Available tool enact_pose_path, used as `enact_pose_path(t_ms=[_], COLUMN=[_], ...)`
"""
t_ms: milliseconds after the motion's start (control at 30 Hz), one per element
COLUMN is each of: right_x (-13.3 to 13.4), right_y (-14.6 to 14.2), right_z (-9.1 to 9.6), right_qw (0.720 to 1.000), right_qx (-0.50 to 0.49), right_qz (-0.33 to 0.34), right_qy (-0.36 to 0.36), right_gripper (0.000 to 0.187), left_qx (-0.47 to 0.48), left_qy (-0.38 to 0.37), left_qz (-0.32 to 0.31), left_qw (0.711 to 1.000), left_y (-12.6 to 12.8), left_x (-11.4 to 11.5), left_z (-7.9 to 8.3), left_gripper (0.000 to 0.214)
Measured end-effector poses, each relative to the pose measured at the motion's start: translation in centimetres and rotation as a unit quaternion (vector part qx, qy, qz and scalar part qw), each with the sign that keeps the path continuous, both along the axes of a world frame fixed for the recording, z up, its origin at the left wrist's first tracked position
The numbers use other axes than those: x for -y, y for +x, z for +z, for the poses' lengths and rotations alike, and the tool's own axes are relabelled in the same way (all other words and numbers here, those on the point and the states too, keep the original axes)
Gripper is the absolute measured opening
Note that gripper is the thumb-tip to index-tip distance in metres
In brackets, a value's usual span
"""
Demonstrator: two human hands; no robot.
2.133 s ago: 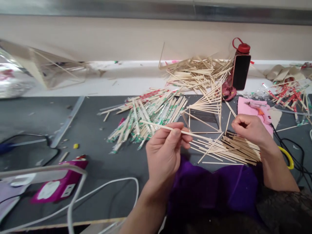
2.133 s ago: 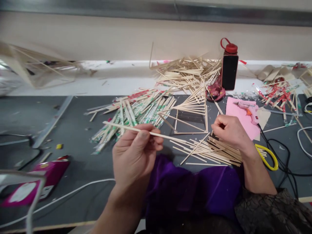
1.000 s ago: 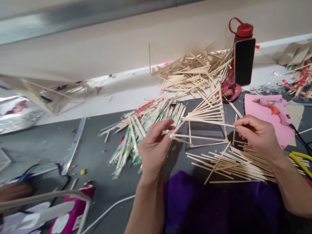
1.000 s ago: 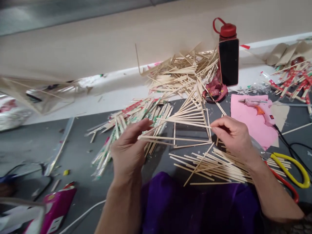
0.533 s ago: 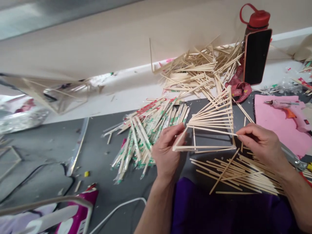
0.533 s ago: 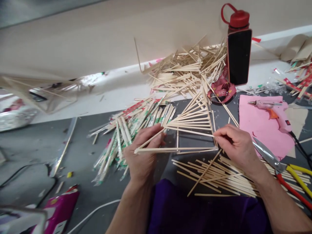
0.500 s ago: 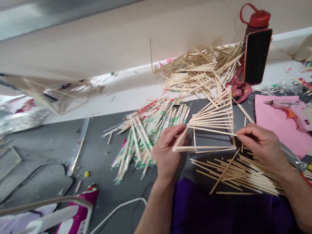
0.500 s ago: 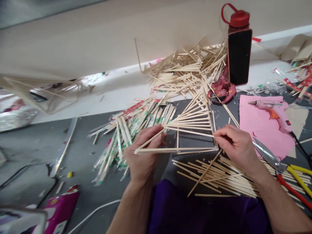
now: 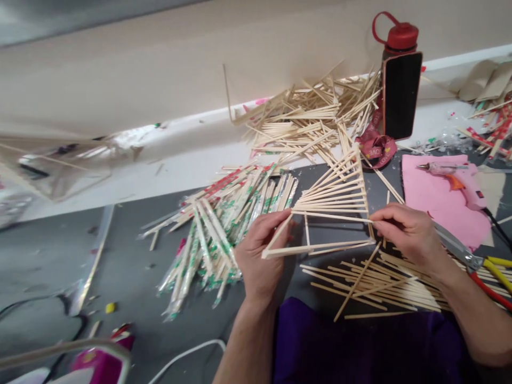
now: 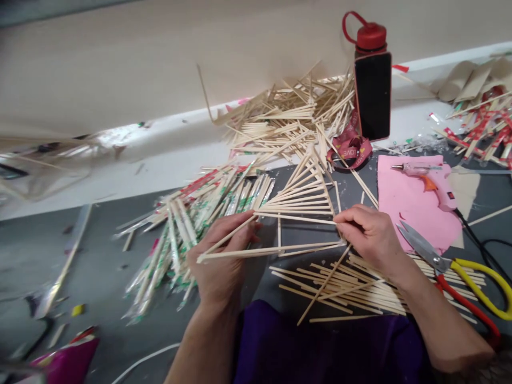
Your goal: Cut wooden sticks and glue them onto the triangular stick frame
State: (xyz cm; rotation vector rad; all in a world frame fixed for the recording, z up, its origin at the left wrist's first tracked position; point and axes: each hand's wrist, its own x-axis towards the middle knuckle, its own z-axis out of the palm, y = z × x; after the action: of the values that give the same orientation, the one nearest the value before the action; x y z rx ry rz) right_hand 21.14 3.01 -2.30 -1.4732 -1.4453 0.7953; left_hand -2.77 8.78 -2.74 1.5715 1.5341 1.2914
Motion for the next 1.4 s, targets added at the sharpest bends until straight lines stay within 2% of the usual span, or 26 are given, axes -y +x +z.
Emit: enact_pose_path(t_ms=[167, 367, 667, 1000, 1267, 1400], right_x=[0.0, -0.4, -0.1, -0.2, -0.2, 0.2], right_y=[0.1, -0.3, -0.5, -0.5, -0.7, -0.6], right_z=[-0.4, -1.3, -1.6, -1.3, -1.9, -1.9], right_qw=[0.997, 0.978, 0.983, 0.984, 0.994, 0.998], right_qx=[-0.066, -0.173, -0.161, -0.15, -0.087, -0.033], right_qz=[-0.006, -0.049, -0.033, -0.044, -0.064, -0.053], right_qy=[-0.043, -0.107, -0.087, -0.083, -0.021, 0.013], right_gripper=[0.013, 0.015, 0.014, 0.014, 0.015, 0.015], left_qx=[-0.001, -0.003, -0.002, -0.01, -0.027, -0.004], left_qy=[0.003, 0.003, 0.0, -0.008, -0.003, -0.022], left_qz=[0.007, 0.007, 0.006, 0.024, 0.038, 0.022], left_qw=[1.0, 1.0, 1.0, 1.0, 0.999, 0.999], left_y=[0.3, 0.2, 0.1, 0.1, 0.4, 0.3], left_x=[-0.1, -0.1, -0.1, 0.0, 0.2, 0.4], left_z=[0.2, 0.0, -0.2, -0.2, -0.2, -0.3], left_gripper=[0.011, 0.013, 0.014, 0.019, 0.021, 0.021])
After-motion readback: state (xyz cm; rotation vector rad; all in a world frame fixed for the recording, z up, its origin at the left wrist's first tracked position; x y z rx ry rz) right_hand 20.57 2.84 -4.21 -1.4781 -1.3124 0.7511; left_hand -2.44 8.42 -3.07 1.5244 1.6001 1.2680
